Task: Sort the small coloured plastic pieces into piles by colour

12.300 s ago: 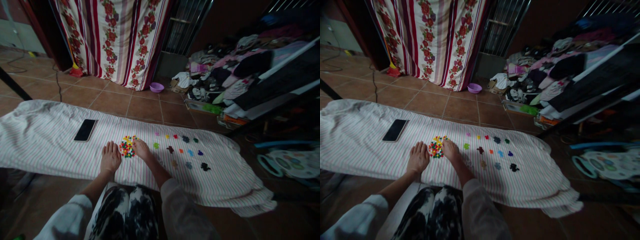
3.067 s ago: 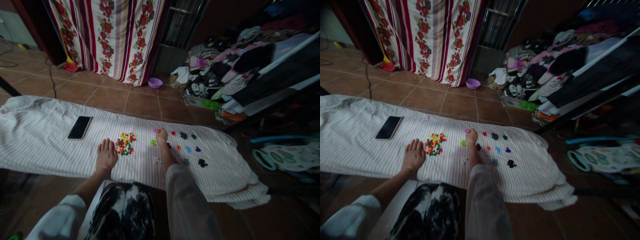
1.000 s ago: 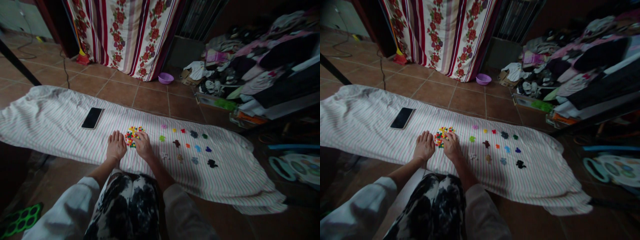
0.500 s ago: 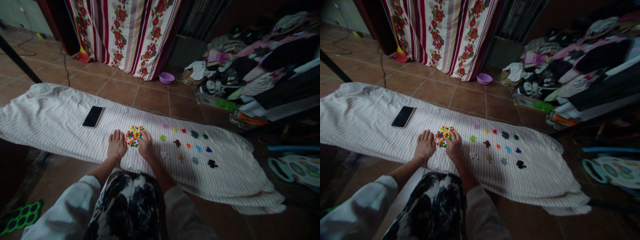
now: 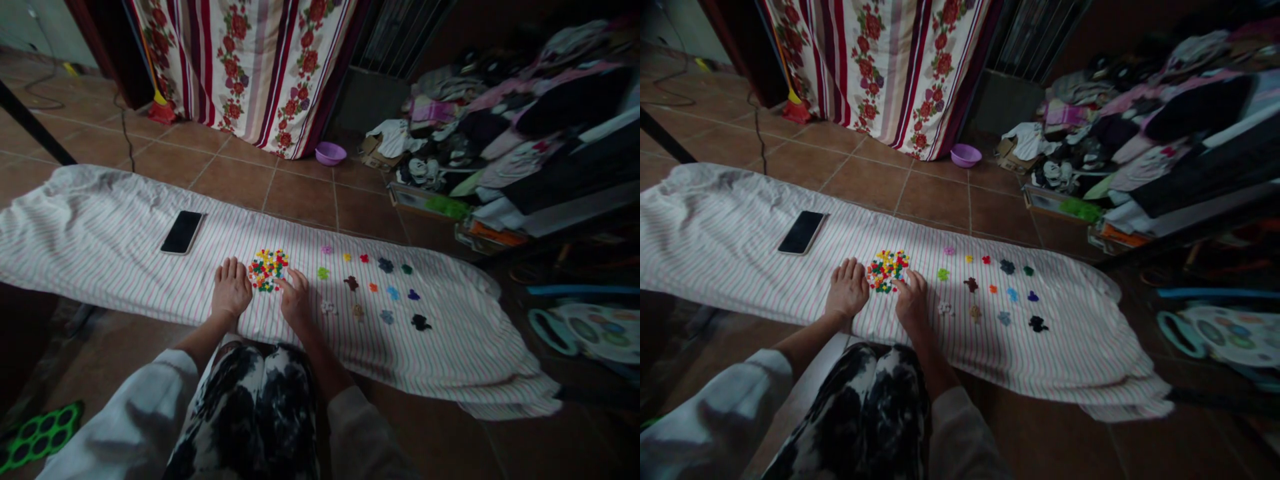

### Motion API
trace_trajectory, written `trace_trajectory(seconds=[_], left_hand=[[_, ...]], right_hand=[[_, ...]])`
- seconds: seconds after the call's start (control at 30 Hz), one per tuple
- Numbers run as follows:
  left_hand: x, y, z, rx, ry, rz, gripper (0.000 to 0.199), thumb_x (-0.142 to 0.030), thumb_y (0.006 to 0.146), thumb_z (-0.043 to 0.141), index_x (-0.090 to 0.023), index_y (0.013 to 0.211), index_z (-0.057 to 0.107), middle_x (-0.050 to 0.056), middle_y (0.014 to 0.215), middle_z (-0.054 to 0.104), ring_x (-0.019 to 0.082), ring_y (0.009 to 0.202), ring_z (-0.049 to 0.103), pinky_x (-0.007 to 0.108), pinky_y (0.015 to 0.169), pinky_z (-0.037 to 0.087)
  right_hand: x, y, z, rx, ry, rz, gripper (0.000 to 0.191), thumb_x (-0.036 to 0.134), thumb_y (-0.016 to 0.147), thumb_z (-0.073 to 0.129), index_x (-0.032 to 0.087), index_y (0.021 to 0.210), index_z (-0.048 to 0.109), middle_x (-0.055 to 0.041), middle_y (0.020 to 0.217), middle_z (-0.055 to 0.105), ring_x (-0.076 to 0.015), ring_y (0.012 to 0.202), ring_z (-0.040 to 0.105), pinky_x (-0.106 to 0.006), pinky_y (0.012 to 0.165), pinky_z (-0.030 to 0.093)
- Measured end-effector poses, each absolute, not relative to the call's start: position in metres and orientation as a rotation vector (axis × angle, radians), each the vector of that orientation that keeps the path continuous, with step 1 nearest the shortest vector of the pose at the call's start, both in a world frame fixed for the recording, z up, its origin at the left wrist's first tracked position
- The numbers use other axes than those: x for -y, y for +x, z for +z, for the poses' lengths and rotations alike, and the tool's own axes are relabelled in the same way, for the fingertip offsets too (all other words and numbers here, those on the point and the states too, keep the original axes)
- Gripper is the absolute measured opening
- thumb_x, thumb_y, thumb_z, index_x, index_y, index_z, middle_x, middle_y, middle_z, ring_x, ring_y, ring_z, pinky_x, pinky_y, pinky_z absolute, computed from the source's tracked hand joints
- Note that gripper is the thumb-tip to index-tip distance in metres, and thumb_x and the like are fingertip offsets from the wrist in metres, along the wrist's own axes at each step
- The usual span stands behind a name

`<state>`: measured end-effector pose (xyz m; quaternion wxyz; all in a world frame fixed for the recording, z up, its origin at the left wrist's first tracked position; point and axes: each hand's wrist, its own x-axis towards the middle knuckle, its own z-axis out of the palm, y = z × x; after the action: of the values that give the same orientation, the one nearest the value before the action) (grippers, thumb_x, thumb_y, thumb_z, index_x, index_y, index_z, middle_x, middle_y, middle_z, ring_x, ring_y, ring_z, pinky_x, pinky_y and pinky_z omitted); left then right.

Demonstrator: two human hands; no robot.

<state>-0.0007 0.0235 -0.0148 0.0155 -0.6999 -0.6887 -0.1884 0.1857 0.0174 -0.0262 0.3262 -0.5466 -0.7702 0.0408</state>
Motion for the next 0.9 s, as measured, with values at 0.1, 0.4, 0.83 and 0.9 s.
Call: trace_trajectory(seconds=[0.1, 0.4, 0.83, 0.9], left_hand=[[-0.024, -0.001, -0.017, 2.120, -2.177, -0.578, 0.046, -0.029, 0.092, 0.032, -0.007, 0.126, 0.054, 0.022, 0.144, 0.048, 0.034, 0.141, 0.036, 0.051, 0.113, 0.029], [-0.024, -0.001, -0.017, 2.115, -2.165, -0.569, 0.045, -0.028, 0.091, 0.033, -0.008, 0.126, 0.055, 0.022, 0.144, 0.048, 0.033, 0.140, 0.037, 0.051, 0.113, 0.029], [-0.024, -0.001, -0.017, 2.080, -2.147, -0.504, 0.045, -0.027, 0.091, 0.035, -0.007, 0.125, 0.056, 0.022, 0.142, 0.050, 0.034, 0.138, 0.040, 0.050, 0.111, 0.032], [-0.024, -0.001, -0.017, 2.081, -2.147, -0.506, 0.046, -0.027, 0.091, 0.035, -0.006, 0.126, 0.056, 0.022, 0.143, 0.050, 0.035, 0.138, 0.040, 0.050, 0.111, 0.032]], right_hand=[[-0.017, 0.185, -0.025, 1.996, -1.430, 0.099, 0.045, 0.003, 0.084, 0.040, 0.021, 0.109, 0.072, -0.0109, 0.129, 0.055, -0.0242, 0.127, 0.042, -0.044, 0.109, 0.040], [-0.019, 0.181, -0.025, 2.055, -1.394, 0.119, 0.044, 0.007, 0.086, 0.042, 0.022, 0.114, 0.072, -0.0121, 0.134, 0.051, -0.0255, 0.130, 0.039, -0.044, 0.111, 0.038], [-0.024, 0.169, -0.024, 2.131, -1.348, 0.058, 0.045, 0.004, 0.084, 0.048, 0.023, 0.117, 0.071, -0.0106, 0.151, 0.035, -0.0286, 0.140, 0.027, -0.048, 0.112, 0.035], [-0.023, 0.173, -0.025, 2.115, -1.354, 0.046, 0.044, 0.005, 0.086, 0.046, 0.023, 0.118, 0.071, -0.0109, 0.149, 0.038, -0.0278, 0.138, 0.030, -0.047, 0.111, 0.036]])
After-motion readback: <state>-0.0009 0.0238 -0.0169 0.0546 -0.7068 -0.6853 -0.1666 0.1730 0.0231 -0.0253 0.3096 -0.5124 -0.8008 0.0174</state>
